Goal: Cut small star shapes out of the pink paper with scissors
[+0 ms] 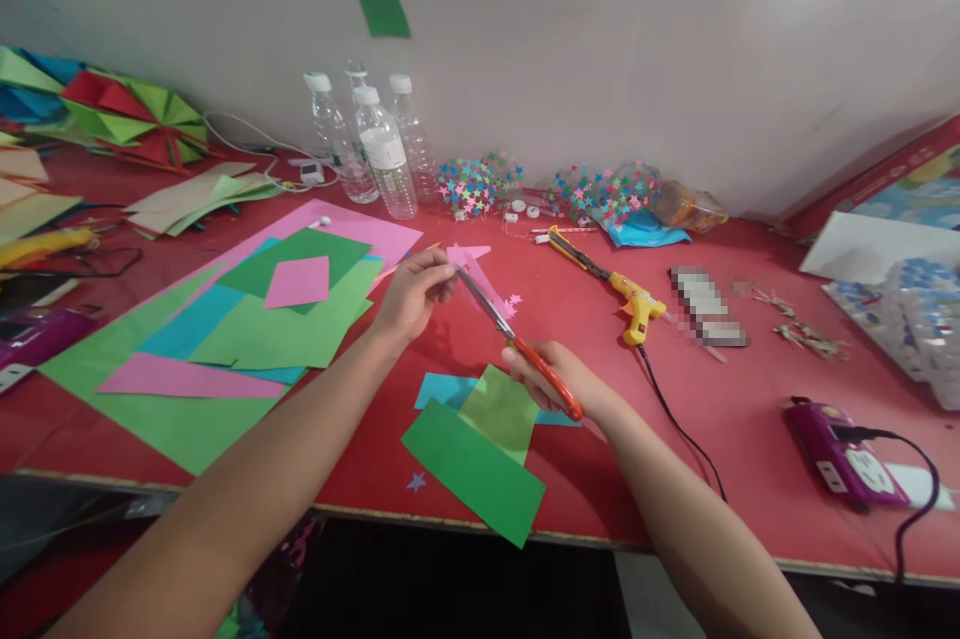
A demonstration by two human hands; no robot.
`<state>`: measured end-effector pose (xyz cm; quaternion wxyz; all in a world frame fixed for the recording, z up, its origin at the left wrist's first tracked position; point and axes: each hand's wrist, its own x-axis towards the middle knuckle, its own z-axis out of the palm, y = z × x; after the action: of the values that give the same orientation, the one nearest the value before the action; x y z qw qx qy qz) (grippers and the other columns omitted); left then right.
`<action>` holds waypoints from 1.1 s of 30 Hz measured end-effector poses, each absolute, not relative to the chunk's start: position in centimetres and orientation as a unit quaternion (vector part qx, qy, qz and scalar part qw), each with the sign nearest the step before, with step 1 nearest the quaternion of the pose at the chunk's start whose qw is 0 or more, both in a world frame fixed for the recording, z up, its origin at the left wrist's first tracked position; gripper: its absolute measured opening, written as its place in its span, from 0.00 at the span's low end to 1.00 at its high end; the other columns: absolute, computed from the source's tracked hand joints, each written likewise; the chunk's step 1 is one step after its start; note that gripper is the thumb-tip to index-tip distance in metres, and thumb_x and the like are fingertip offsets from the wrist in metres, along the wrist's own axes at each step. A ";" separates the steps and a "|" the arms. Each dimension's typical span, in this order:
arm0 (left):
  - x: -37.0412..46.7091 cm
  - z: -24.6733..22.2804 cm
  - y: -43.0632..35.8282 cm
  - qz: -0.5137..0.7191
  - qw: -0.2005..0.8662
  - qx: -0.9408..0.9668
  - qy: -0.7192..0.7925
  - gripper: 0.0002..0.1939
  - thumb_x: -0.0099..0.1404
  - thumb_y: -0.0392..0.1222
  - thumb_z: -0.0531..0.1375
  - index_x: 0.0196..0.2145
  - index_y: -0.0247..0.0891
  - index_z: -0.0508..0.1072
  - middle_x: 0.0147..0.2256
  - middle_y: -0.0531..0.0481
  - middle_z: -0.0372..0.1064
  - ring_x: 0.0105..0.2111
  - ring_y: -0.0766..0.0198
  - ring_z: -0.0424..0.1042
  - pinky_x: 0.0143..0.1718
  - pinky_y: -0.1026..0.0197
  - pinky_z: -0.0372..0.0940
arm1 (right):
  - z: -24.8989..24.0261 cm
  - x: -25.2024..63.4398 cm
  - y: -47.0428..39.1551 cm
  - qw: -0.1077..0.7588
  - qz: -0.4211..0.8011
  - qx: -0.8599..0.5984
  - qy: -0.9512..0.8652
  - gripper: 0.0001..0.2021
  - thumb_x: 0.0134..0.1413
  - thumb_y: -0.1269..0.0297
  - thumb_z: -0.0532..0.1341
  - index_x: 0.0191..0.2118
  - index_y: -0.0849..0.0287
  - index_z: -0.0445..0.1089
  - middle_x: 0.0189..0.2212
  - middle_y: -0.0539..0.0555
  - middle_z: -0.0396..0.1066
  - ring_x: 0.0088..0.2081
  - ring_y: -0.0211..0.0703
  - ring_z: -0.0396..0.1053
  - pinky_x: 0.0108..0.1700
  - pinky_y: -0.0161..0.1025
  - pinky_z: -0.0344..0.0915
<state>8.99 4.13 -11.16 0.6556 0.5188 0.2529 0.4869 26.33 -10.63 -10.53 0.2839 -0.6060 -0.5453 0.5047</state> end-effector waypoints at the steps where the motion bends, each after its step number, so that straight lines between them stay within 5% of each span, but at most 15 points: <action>1: 9.0 -11.1 4.1 0.487 0.655 0.519 0.255 0.09 0.51 0.40 0.63 0.20 0.37 0.66 0.17 0.57 0.62 0.17 0.74 0.59 0.19 0.69 0.54 | -10.5 26.3 -10.6 0.280 0.507 -0.609 -0.541 0.27 0.55 0.36 0.53 0.26 0.59 0.63 0.08 0.42 0.56 0.10 0.31 0.52 0.14 0.30 0.53; 33: 9.1 -11.6 4.4 0.505 0.608 0.558 0.252 0.08 0.55 0.42 0.62 0.22 0.37 0.70 0.17 0.57 0.63 0.15 0.74 0.60 0.18 0.69 0.54 | -10.4 26.1 -10.5 0.271 0.501 -0.627 -0.532 0.27 0.54 0.34 0.52 0.25 0.57 0.61 0.07 0.42 0.55 0.09 0.31 0.51 0.13 0.29 0.51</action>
<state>9.06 4.37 -11.58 0.6079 0.5582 0.2520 0.5054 26.12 -10.47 -10.45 0.2712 -0.6267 -0.5317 0.5010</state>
